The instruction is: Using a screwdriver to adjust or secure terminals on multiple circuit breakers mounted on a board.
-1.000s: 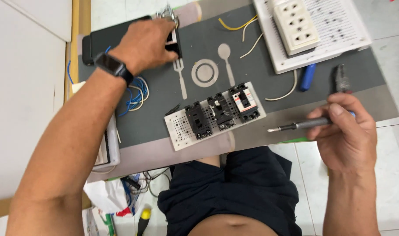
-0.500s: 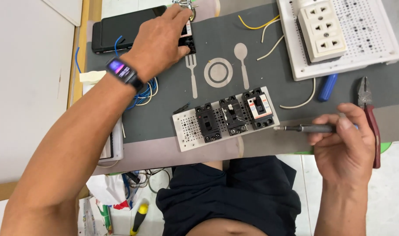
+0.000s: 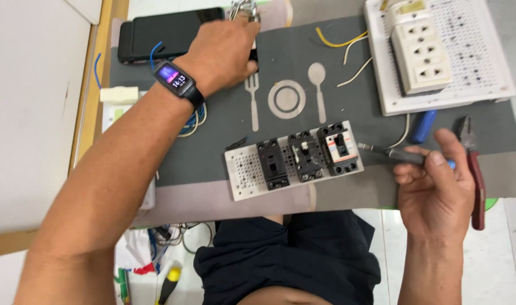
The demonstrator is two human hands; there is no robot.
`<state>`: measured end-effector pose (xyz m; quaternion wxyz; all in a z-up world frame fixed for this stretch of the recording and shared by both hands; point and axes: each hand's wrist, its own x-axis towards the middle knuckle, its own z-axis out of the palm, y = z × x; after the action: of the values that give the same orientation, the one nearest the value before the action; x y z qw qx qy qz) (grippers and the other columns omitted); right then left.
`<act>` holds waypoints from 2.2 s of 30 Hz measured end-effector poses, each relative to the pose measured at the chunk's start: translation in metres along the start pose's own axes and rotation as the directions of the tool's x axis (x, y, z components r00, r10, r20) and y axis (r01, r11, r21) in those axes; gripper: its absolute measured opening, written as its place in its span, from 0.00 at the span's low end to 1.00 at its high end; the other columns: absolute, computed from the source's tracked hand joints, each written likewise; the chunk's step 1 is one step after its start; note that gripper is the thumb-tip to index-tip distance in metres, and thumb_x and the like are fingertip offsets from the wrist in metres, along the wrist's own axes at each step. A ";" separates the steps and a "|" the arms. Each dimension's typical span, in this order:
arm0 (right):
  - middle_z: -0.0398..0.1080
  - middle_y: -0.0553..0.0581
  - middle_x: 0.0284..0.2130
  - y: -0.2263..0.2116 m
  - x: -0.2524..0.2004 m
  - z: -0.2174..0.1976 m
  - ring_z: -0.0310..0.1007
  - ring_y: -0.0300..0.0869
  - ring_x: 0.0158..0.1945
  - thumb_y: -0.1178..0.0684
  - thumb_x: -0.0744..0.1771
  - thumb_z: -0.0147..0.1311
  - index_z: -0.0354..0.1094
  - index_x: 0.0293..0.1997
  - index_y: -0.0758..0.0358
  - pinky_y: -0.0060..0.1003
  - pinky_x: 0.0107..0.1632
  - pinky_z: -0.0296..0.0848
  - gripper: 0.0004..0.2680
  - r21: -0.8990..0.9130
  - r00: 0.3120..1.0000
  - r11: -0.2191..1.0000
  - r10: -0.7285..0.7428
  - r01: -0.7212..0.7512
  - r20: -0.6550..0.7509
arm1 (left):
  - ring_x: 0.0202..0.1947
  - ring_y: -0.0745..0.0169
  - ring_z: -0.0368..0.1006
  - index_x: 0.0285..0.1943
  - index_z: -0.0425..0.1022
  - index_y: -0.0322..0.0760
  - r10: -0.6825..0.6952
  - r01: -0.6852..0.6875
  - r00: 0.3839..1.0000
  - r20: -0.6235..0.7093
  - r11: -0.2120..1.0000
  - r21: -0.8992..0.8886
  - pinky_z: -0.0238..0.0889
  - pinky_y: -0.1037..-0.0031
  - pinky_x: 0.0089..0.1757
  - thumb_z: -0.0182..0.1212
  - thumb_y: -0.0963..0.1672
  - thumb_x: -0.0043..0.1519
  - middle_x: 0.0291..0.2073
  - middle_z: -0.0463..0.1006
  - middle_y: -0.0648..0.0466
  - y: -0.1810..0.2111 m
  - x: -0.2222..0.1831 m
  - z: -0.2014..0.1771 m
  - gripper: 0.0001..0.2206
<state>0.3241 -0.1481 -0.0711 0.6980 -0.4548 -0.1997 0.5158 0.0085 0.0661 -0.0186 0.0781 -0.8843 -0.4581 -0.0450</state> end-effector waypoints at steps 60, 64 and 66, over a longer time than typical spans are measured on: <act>0.76 0.57 0.36 -0.019 -0.068 0.166 0.75 0.41 0.36 0.68 0.71 0.67 0.73 0.48 0.74 0.32 0.40 0.68 0.05 -0.637 0.567 -0.246 -0.301 0.730 0.767 | 0.52 0.51 0.68 0.53 0.65 0.33 -0.298 0.037 0.905 -0.303 0.765 -0.643 0.55 0.56 0.54 0.72 0.52 0.45 0.49 0.72 0.50 0.124 -0.155 -0.005 0.32; 0.74 0.51 0.34 -0.023 -0.069 0.182 0.72 0.42 0.32 0.61 0.68 0.53 0.72 0.46 0.62 0.35 0.33 0.65 0.04 -0.550 0.562 -0.265 -0.037 0.792 0.826 | 0.51 0.52 0.68 0.52 0.65 0.36 -0.327 0.095 0.918 -0.222 0.729 -0.678 0.54 0.58 0.53 0.71 0.53 0.42 0.48 0.72 0.55 0.124 -0.153 -0.001 0.33; 0.74 0.50 0.35 -0.021 -0.061 0.195 0.73 0.41 0.33 0.62 0.69 0.50 0.70 0.46 0.61 0.34 0.35 0.66 0.05 -0.558 0.566 -0.183 -0.013 0.809 0.825 | 0.49 0.51 0.69 0.51 0.66 0.35 -0.330 0.095 0.917 -0.224 0.726 -0.682 0.54 0.58 0.52 0.72 0.54 0.42 0.46 0.73 0.55 0.122 -0.152 0.002 0.33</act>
<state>0.1654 -0.1208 0.0572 0.2160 -0.5082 -0.8328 0.0380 0.0207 -0.1248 -0.0556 -0.1685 -0.7748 -0.4923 -0.3591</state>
